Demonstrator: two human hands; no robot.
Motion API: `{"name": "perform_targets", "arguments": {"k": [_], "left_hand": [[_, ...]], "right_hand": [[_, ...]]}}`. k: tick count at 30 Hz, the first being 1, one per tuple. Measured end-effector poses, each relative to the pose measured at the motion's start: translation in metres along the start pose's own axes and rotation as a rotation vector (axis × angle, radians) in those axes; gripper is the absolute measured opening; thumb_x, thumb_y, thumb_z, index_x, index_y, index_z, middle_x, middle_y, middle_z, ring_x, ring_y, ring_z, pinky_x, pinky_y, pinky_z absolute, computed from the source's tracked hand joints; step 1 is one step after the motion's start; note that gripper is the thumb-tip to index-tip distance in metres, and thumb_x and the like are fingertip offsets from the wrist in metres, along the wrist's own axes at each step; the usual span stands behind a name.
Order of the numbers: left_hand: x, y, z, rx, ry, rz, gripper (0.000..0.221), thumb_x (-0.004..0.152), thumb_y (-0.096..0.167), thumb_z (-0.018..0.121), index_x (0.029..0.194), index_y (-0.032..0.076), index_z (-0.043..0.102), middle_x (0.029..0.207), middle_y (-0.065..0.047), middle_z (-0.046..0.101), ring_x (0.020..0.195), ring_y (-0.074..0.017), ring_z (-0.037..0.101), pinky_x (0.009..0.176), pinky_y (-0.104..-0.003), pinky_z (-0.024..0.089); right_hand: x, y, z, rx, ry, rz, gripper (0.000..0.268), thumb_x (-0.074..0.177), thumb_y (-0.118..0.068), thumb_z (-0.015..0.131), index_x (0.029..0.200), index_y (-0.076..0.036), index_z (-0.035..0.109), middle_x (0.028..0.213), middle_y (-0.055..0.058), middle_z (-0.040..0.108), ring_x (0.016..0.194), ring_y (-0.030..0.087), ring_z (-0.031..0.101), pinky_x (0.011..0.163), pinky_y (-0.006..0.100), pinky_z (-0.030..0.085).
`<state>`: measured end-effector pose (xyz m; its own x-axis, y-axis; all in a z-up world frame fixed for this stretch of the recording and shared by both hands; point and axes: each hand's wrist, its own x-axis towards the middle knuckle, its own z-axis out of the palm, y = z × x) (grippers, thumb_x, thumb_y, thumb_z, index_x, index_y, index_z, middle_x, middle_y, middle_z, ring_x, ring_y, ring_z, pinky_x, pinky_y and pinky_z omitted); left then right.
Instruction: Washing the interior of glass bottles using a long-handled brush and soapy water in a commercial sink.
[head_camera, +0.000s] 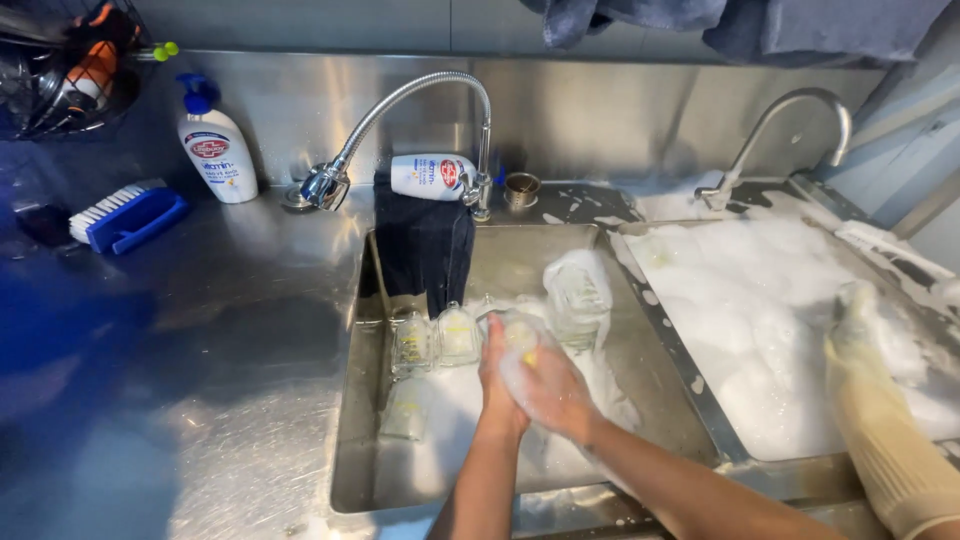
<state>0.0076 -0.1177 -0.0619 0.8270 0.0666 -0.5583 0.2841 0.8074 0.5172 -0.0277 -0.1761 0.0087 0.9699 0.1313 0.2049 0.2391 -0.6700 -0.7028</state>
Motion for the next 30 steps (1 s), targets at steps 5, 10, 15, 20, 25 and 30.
{"name": "perform_targets", "arguments": {"k": [5, 10, 15, 20, 25, 30], "left_hand": [[0.004, -0.023, -0.001, 0.008, -0.136, -0.176, 0.089, 0.078, 0.085, 0.057, 0.14, 0.021, 0.067, 0.135, -0.013, 0.071, 0.118, -0.0245, 0.068, 0.102, -0.039, 0.054], [0.003, -0.025, -0.006, -0.096, -0.206, -0.175, 0.084, 0.082, 0.08, 0.058, 0.139, 0.018, 0.066, 0.138, -0.012, 0.069, 0.122, -0.0257, 0.066, 0.104, -0.042, 0.053], [0.03, -0.032, -0.011, 0.002, -0.342, -0.115, 0.074, 0.082, 0.064, 0.063, 0.139, 0.017, 0.064, 0.134, -0.011, 0.069, 0.118, -0.0247, 0.066, 0.101, -0.042, 0.054], [0.057, -0.068, -0.02, 0.303, -0.358, 0.175, 0.065, 0.077, 0.022, 0.075, 0.14, 0.015, 0.06, 0.12, -0.009, 0.073, 0.103, -0.0202, 0.069, 0.09, -0.04, 0.059], [0.012, -0.038, -0.003, 0.718, -0.302, 0.365, 0.081, 0.066, 0.013, 0.082, 0.142, 0.025, 0.055, 0.119, -0.007, 0.073, 0.108, -0.0245, 0.069, 0.093, -0.041, 0.059], [-0.028, -0.014, 0.007, 1.039, -0.143, 0.333, 0.095, 0.052, 0.034, 0.089, 0.14, 0.038, 0.054, 0.122, -0.001, 0.074, 0.119, -0.0274, 0.07, 0.099, -0.042, 0.059]], "right_hand": [[0.066, 0.161, 0.086, -0.757, 0.429, -0.644, 0.027, 0.093, -0.012, 0.065, 0.104, 0.009, 0.076, 0.091, 0.03, 0.073, 0.098, 0.046, 0.069, 0.101, 0.059, 0.048], [0.005, 0.102, 0.098, -0.265, 0.056, -0.074, 0.052, 0.096, -0.039, 0.055, 0.137, -0.008, 0.064, 0.146, 0.017, 0.057, 0.142, 0.03, 0.047, 0.125, 0.041, 0.027], [0.02, 0.063, 0.036, -0.168, -0.043, -0.012, 0.069, 0.096, -0.044, 0.056, 0.151, -0.002, 0.047, 0.159, 0.019, 0.042, 0.15, 0.03, 0.034, 0.127, 0.042, 0.019], [0.087, 0.089, -0.003, -0.145, -0.055, 0.348, 0.048, 0.093, -0.054, 0.053, 0.131, -0.029, 0.07, 0.132, 0.001, 0.07, 0.127, 0.021, 0.063, 0.112, 0.036, 0.048], [0.088, 0.08, -0.011, 0.112, 0.106, 0.524, 0.042, 0.072, -0.064, 0.074, 0.109, -0.044, 0.078, 0.108, -0.008, 0.078, 0.104, 0.019, 0.074, 0.091, 0.035, 0.058], [0.068, 0.078, 0.005, 0.113, 0.225, 0.487, 0.03, 0.073, -0.048, 0.076, 0.097, -0.031, 0.08, 0.092, -0.005, 0.081, 0.095, 0.016, 0.076, 0.083, 0.035, 0.059]]}}
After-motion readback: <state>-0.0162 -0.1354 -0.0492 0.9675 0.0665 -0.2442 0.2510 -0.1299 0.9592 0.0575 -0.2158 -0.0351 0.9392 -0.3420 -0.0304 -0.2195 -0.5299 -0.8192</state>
